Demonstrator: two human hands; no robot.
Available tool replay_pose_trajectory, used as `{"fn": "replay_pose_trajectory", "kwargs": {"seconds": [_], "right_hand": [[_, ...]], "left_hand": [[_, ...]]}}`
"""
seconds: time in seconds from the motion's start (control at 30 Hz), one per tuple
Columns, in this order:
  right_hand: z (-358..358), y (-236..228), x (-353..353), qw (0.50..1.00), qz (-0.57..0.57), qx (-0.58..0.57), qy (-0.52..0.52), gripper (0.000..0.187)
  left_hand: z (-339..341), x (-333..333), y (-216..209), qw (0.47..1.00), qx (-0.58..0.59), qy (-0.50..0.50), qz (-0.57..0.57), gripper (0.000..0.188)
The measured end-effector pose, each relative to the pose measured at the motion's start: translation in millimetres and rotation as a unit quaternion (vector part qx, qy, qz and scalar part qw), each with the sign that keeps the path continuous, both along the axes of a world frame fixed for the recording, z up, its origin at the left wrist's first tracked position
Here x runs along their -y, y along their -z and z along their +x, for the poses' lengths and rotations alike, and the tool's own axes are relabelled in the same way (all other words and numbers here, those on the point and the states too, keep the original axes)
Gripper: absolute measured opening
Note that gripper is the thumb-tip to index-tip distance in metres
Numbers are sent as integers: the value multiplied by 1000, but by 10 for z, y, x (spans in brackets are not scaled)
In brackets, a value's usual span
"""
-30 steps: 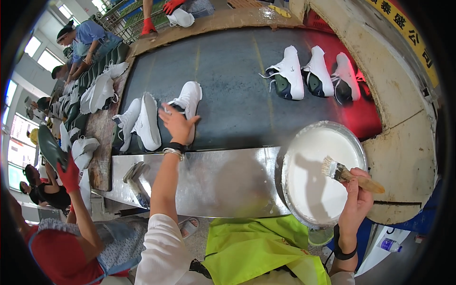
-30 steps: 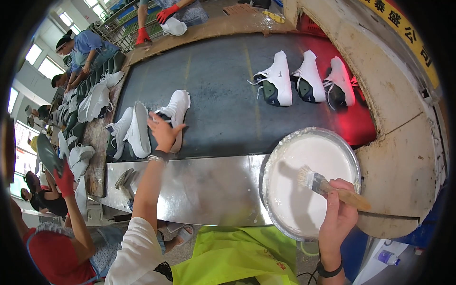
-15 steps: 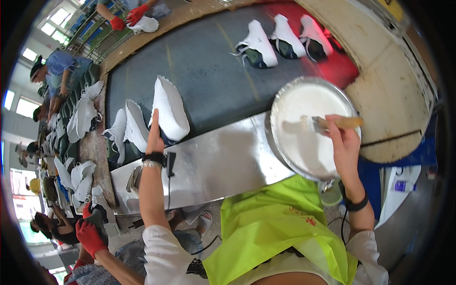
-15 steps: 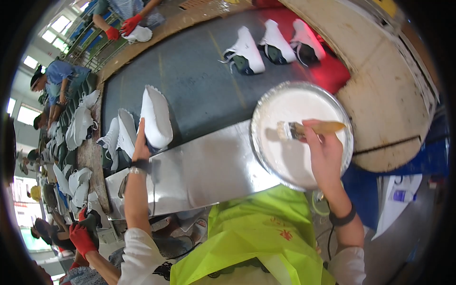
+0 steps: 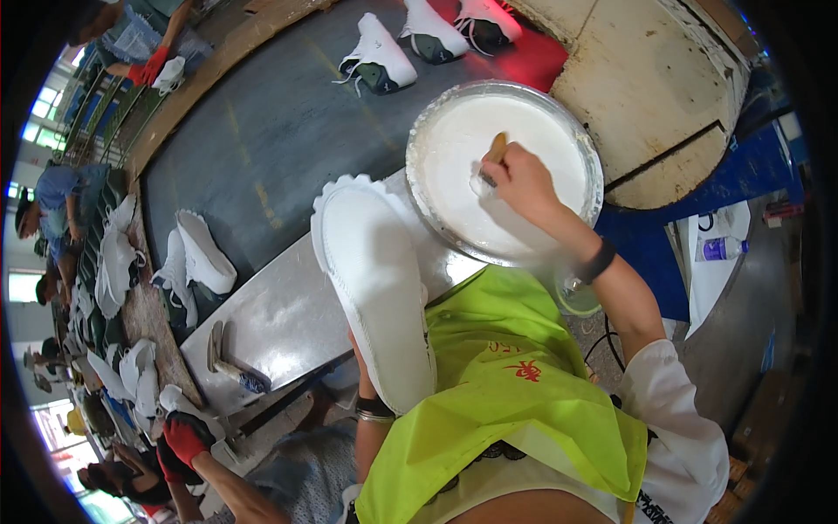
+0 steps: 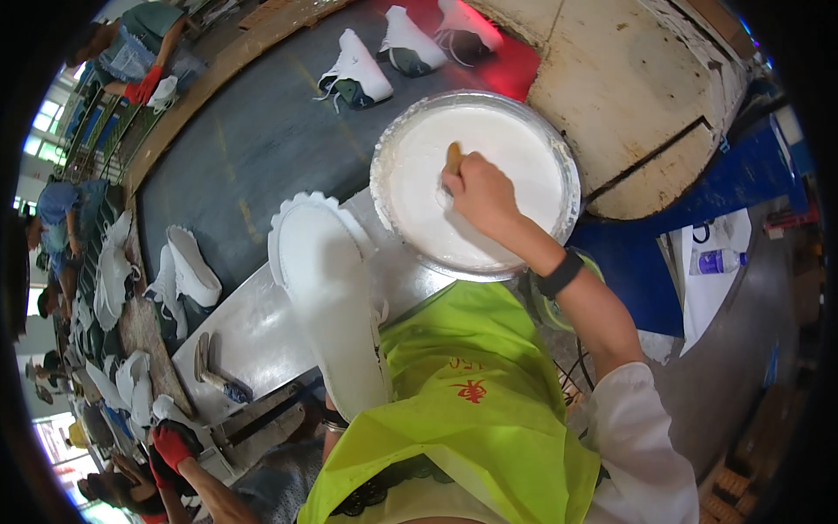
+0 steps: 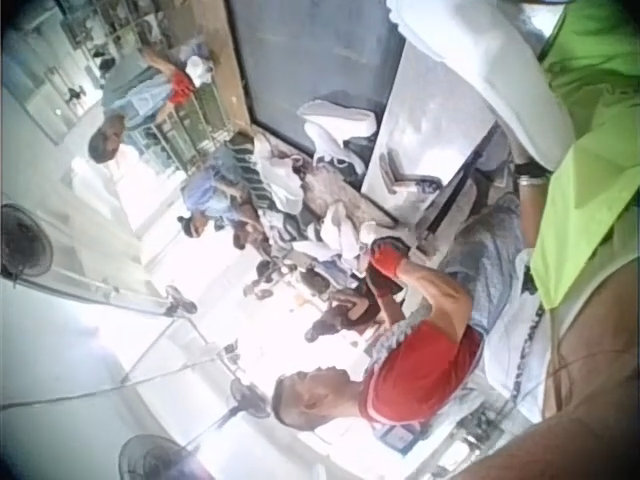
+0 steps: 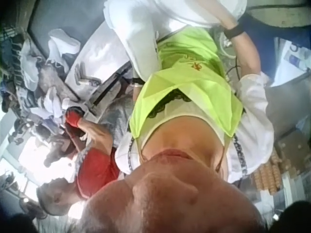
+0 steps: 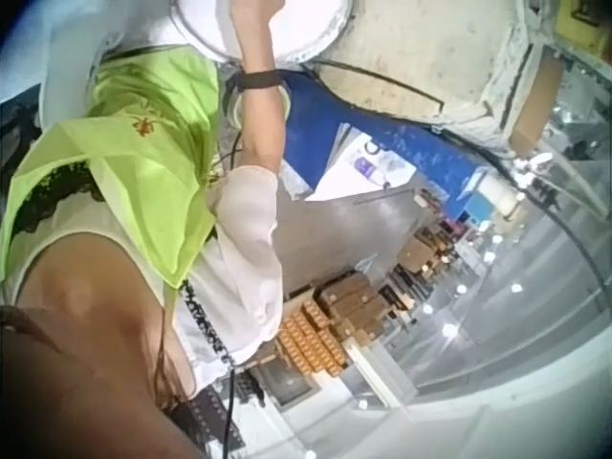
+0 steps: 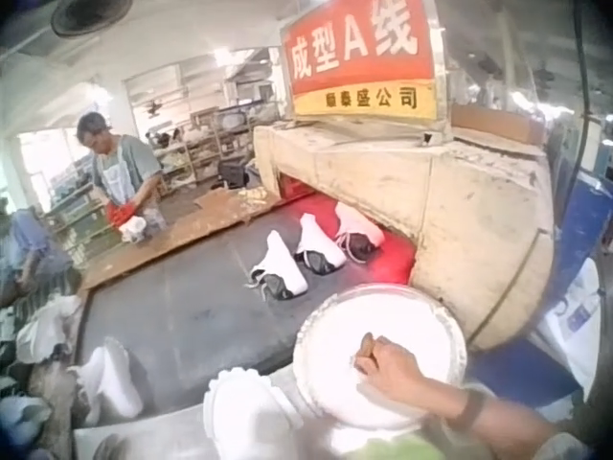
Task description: Applying white adhesive to the bottom of shoe soles using a brush on an assembly line.
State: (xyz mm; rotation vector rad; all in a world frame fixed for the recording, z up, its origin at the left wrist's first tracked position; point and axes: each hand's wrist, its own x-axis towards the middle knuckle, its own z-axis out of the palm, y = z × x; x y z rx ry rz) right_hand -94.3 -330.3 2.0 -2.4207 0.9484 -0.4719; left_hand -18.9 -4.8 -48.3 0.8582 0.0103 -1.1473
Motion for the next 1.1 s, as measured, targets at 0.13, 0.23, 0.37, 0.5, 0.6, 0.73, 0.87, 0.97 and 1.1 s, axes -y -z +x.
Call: {"fn": "replay_pose_trajectory", "kwargs": {"seconds": [0.13, 0.23, 0.37, 0.5, 0.6, 0.73, 0.87, 0.97, 1.1], "right_hand": [[10, -217, -19, 971, 73, 222, -51, 17], [118, -197, -5, 979, 79, 182, -38, 17], [384, -574, -439, 917, 205, 324, -112, 19], [487, -726, -755, 880, 348, 272, -175, 23], [446, -894, -867, 839, 452, 240, -183, 24], [786, -726, -690, 840, 433, 306, -111, 27], [786, -532, -422, 903, 312, 292, -49, 26], [504, -289, -472, 943, 222, 246, -42, 24], [416, -659, -679, 949, 123, 286, -56, 19]], "left_hand": [[-88, -27, -194, 999, 38, -15, 36, 68], [13, 85, -287, 998, 60, -4, 36, 70], [37, 145, -153, 997, -18, 10, -72, 71], [58, 234, -375, 993, -71, 33, -90, 70], [138, 265, -413, 996, 16, 77, -42, 68], [85, 192, -397, 994, -59, 47, -78, 64], [55, 51, -234, 998, -17, 14, -50, 63], [103, 64, -284, 999, -35, -13, -18, 66], [207, 46, -260, 999, 15, 26, -35, 67]]}}
